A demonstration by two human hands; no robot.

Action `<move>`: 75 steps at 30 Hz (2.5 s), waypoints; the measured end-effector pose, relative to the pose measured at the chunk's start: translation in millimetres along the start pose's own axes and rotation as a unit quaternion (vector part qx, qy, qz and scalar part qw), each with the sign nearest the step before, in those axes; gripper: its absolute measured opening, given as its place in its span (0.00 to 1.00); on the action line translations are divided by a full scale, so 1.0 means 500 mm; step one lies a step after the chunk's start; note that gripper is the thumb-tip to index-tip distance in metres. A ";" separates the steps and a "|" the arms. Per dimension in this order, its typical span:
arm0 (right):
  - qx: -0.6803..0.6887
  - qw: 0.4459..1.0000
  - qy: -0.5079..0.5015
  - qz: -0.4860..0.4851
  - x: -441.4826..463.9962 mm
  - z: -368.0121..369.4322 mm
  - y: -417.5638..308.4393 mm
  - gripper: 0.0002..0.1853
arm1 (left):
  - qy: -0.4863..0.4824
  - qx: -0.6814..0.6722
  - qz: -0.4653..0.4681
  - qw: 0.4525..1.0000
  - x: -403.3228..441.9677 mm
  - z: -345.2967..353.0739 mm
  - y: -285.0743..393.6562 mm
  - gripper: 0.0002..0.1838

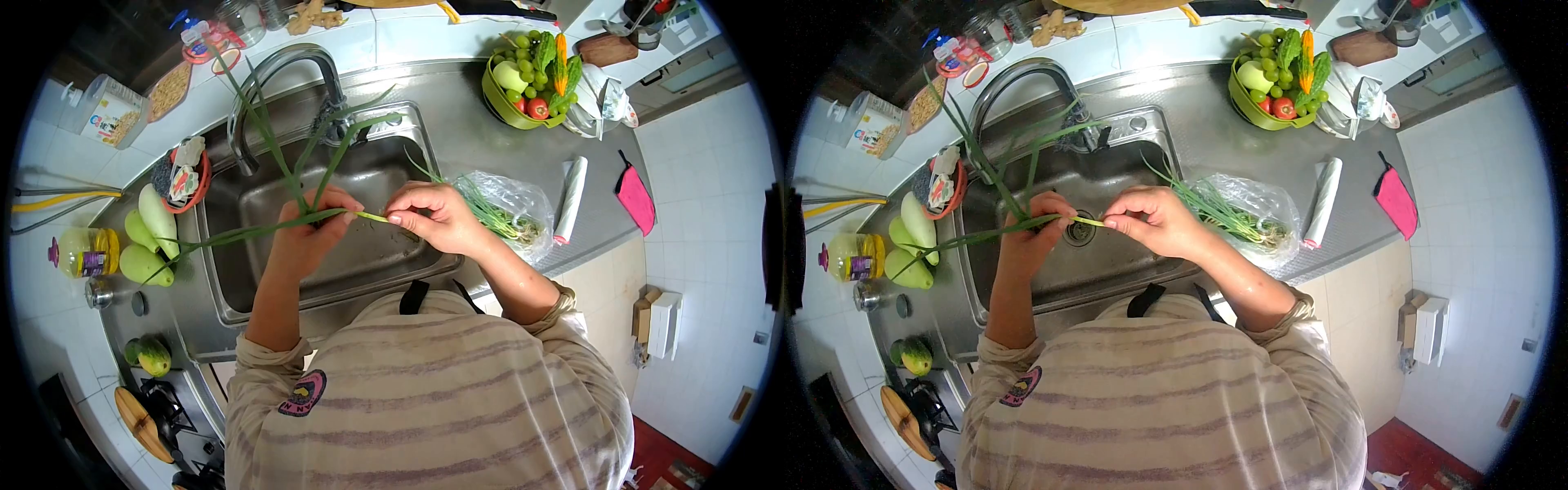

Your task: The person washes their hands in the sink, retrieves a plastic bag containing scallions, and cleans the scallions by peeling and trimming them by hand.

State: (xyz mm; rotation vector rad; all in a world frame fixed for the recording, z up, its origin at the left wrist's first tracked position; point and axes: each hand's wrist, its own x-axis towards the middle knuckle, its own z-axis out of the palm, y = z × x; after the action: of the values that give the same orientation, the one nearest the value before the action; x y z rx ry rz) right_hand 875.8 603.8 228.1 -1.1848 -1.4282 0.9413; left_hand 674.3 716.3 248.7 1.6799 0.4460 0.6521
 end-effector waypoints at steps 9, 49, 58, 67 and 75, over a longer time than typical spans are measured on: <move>0.125 0.976 0.037 0.173 0.000 0.010 0.048 0.05 | -0.011 0.009 0.002 1.000 -0.009 -0.002 -0.027 0.05; -0.208 0.939 -0.226 0.153 0.120 0.280 0.138 0.17 | 0.245 -0.464 -0.278 0.805 -0.165 -0.047 -0.293 0.17; -0.113 0.953 -0.196 0.203 0.106 0.312 0.228 0.11 | 0.293 -0.357 -0.278 0.842 -0.209 -0.041 -0.261 0.22; -0.247 0.890 -0.367 0.113 0.113 0.304 0.173 0.13 | 0.100 0.506 -0.069 0.854 -0.269 -0.104 -0.149 0.26; -0.232 0.882 -0.396 0.112 0.121 0.304 0.110 0.13 | -0.052 0.614 -0.129 0.777 -0.334 -0.209 -0.146 0.14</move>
State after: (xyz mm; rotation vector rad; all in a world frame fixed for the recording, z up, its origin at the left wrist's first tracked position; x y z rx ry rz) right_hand 736.6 679.7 160.5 -1.4028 -2.3018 1.3908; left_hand 483.9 708.1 160.8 2.7753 1.1598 -0.0441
